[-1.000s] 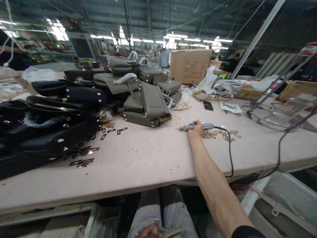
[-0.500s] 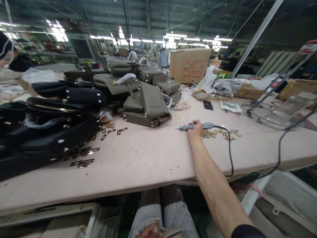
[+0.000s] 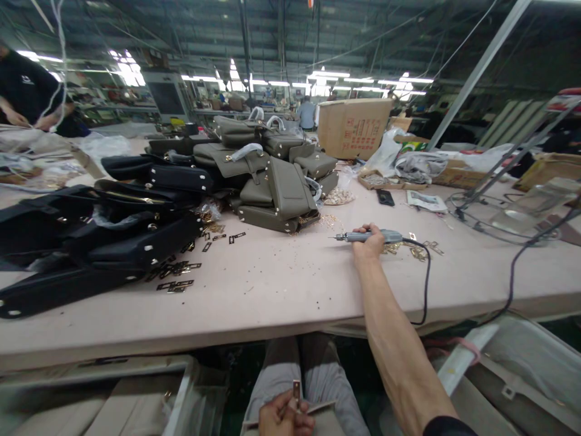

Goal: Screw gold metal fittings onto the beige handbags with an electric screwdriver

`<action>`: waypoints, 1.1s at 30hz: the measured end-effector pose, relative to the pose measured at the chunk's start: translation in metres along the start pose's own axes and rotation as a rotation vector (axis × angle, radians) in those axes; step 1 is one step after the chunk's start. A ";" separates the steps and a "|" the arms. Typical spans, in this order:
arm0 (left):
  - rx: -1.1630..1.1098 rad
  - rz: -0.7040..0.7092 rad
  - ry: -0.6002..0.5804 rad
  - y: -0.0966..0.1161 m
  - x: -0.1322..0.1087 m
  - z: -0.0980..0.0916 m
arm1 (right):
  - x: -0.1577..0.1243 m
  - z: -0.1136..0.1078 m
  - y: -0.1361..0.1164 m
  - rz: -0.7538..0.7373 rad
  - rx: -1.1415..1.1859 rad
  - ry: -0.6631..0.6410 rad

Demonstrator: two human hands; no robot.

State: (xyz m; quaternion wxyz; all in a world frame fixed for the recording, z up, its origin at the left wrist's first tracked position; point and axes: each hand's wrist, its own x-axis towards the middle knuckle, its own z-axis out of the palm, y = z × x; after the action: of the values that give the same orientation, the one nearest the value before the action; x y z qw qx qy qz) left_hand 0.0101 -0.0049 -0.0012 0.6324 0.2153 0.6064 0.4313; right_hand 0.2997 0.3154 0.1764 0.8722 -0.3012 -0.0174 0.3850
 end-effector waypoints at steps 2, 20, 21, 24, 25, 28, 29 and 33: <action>0.016 0.010 -0.025 0.001 -0.006 0.000 | -0.025 -0.007 -0.014 0.011 0.007 -0.065; 0.016 -0.037 -0.146 -0.003 -0.032 -0.001 | -0.301 -0.185 -0.026 0.149 -0.383 -0.284; 0.014 -0.039 -0.142 -0.003 -0.032 -0.001 | -0.305 -0.187 -0.022 0.125 -0.407 -0.289; 0.010 -0.041 -0.136 -0.004 -0.032 -0.001 | -0.313 -0.192 -0.012 0.063 -0.448 -0.306; 0.010 -0.039 -0.133 -0.004 -0.031 0.000 | -0.314 -0.192 -0.009 0.049 -0.458 -0.310; 0.012 -0.029 -0.126 -0.005 -0.031 0.000 | -0.317 -0.193 -0.003 0.031 -0.479 -0.324; 0.009 -0.025 -0.125 -0.005 -0.031 0.000 | -0.317 -0.193 -0.001 0.028 -0.483 -0.327; -0.008 -0.023 -0.125 -0.006 -0.030 0.000 | -0.318 -0.194 0.003 0.016 -0.514 -0.330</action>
State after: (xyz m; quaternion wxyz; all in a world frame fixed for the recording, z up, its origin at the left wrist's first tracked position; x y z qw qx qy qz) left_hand 0.0147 -0.0324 0.0110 0.6746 0.2323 0.5666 0.4121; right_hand 0.1251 0.0002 0.0803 0.7498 -0.4454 -0.2532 0.4187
